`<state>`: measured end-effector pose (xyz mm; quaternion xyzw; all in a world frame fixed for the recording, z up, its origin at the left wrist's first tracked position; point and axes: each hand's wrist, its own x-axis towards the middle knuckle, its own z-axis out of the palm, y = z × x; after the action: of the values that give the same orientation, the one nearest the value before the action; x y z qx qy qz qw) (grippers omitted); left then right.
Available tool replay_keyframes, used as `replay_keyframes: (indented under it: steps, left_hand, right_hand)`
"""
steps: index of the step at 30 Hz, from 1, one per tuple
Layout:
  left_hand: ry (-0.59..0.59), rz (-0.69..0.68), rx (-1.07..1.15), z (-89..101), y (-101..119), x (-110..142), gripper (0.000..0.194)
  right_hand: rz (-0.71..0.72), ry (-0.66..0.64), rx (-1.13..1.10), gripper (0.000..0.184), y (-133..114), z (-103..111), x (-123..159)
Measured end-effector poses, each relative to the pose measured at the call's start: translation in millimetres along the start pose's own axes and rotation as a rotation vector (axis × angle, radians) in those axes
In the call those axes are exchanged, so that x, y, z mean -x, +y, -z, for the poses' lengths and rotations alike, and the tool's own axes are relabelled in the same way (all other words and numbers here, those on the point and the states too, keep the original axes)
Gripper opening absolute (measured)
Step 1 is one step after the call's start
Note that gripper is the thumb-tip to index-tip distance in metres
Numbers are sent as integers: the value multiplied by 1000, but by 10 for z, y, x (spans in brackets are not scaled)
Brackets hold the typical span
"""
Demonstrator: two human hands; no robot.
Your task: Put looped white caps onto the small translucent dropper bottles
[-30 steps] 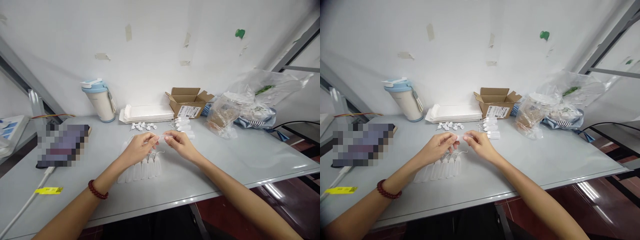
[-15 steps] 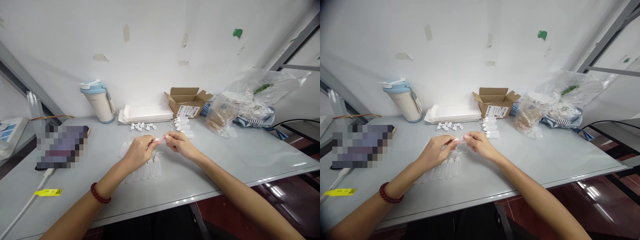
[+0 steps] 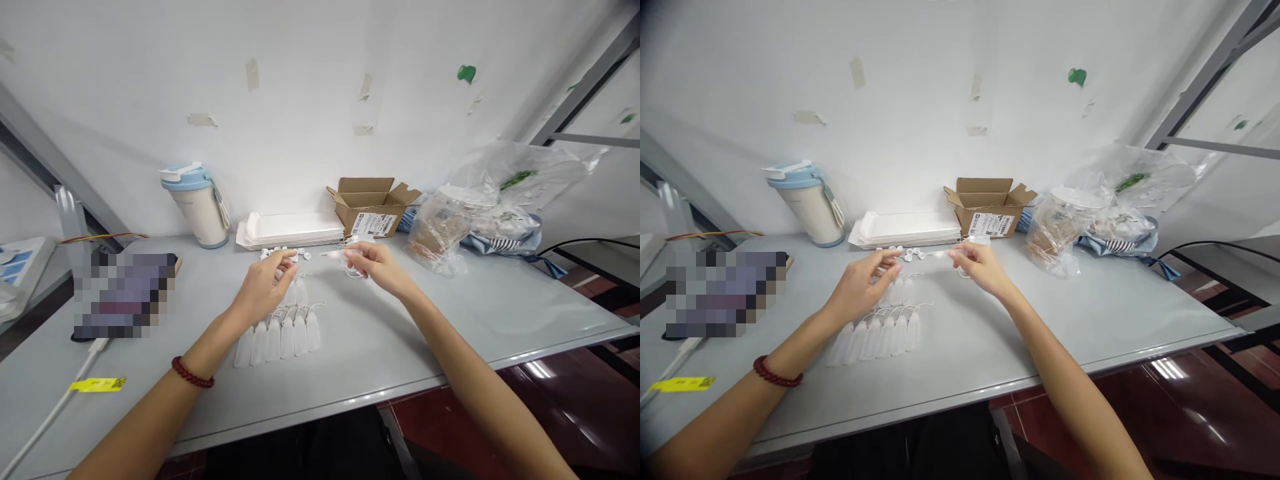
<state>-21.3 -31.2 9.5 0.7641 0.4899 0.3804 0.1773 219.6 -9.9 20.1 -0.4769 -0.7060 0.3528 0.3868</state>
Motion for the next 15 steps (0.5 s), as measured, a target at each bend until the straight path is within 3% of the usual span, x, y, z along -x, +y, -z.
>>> replay_keyframes:
  steps: [3,5,11,15]
  left_hand:
    - [77,72,-61,66,-115,-54,34]
    - [115,100,-113,113,-218,-93,31]
    - [153,181,-281,266,-598,-184,27]
    - [113,224,-338,297,-736,-205,28]
  right_hand:
    - [97,201,360,26,76,226,-49]
    - [88,247,493,24,134,353,-67]
    - [-38,66,583,23,241,519,-67]
    - [-75,36,608,25,259,507,-59]
